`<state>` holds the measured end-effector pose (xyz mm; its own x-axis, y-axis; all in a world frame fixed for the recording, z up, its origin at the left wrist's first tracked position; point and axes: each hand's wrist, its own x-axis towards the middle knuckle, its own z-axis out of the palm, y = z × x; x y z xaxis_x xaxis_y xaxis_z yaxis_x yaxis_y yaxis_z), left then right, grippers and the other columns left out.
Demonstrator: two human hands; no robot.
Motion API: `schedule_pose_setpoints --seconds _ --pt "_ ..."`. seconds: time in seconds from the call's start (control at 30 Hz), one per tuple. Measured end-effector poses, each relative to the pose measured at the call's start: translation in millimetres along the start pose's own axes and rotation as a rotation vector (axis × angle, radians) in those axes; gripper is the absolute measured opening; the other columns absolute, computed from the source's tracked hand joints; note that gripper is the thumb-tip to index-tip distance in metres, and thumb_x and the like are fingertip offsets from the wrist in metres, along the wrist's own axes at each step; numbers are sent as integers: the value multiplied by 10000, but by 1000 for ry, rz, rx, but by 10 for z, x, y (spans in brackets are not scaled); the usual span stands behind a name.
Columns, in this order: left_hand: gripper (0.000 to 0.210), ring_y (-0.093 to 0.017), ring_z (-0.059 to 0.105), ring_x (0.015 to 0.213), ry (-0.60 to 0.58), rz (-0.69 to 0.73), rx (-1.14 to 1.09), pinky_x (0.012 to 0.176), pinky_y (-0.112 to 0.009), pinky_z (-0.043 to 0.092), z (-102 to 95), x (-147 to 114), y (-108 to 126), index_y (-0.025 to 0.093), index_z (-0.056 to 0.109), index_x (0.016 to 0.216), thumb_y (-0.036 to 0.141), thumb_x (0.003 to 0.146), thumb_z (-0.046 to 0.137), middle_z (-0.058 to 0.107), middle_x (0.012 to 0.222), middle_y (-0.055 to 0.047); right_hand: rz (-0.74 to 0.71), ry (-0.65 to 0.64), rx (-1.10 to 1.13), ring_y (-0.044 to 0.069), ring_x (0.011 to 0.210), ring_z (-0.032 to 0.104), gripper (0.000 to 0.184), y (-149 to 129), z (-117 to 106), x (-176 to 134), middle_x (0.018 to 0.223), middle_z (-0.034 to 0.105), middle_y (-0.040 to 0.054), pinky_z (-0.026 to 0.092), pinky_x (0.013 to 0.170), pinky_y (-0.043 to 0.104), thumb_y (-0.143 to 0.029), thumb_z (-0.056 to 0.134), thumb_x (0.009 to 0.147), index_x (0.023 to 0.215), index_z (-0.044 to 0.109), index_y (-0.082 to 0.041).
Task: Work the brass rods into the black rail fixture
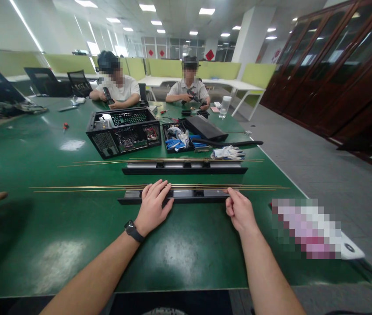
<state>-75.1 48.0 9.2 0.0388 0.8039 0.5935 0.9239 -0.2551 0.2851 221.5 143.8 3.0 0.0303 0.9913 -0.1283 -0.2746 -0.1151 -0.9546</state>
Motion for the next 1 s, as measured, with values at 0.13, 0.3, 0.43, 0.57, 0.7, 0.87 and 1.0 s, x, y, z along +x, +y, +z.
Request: schedule_pose_setpoints --seconds 0.13,0.3,0.43,0.57,0.7,0.87,1.0 --pt "453 -292 493 1417 -5 -4 0 1201 -525 307 1 1 -2 248 545 1431 302 982 573 609 1447 -107 1 15 10 38 306 334 361 9 -19 13 483 521 -58 235 299 152 -469 846 770 912 700 -170" --pt "453 -285 491 1418 -3 -5 -1 1203 -514 306 8 -3 -8 242 544 1429 304 981 577 608 1448 -105 -3 52 26 35 309 336 344 -17 -37 27 479 506 -61 239 298 148 -439 850 764 902 707 -159" --pt "455 -290 484 1423 -4 -5 3 1206 -516 298 10 -3 -8 240 547 1426 303 977 583 606 1450 -106 6 58 29 39 308 333 342 -39 -30 21 470 501 -61 239 295 150 -438 852 754 895 704 -164" --pt "456 -297 481 1425 0 -2 7 1206 -522 296 14 -9 -7 240 548 1426 310 977 585 602 1453 -110 -2 58 29 44 304 332 331 -32 -25 21 463 500 -58 238 293 157 -434 843 763 891 704 -162" --pt "462 -290 482 1424 6 4 15 1209 -508 297 27 -16 -17 236 545 1427 323 975 590 601 1453 -108 -14 56 30 48 291 321 322 -13 -34 42 446 491 -58 221 288 166 -434 827 774 886 706 -157" --pt "458 -285 477 1427 10 10 21 1214 -500 289 33 -14 -22 234 552 1418 327 972 595 603 1451 -101 -18 56 32 49 287 315 312 4 -47 58 447 501 -54 213 289 172 -426 819 780 886 709 -155" --pt "463 -286 480 1423 6 8 21 1213 -499 288 21 -10 -21 241 550 1422 325 969 600 602 1452 -100 -18 51 34 50 285 313 305 12 -47 64 442 496 -56 205 290 175 -418 814 785 895 708 -153"
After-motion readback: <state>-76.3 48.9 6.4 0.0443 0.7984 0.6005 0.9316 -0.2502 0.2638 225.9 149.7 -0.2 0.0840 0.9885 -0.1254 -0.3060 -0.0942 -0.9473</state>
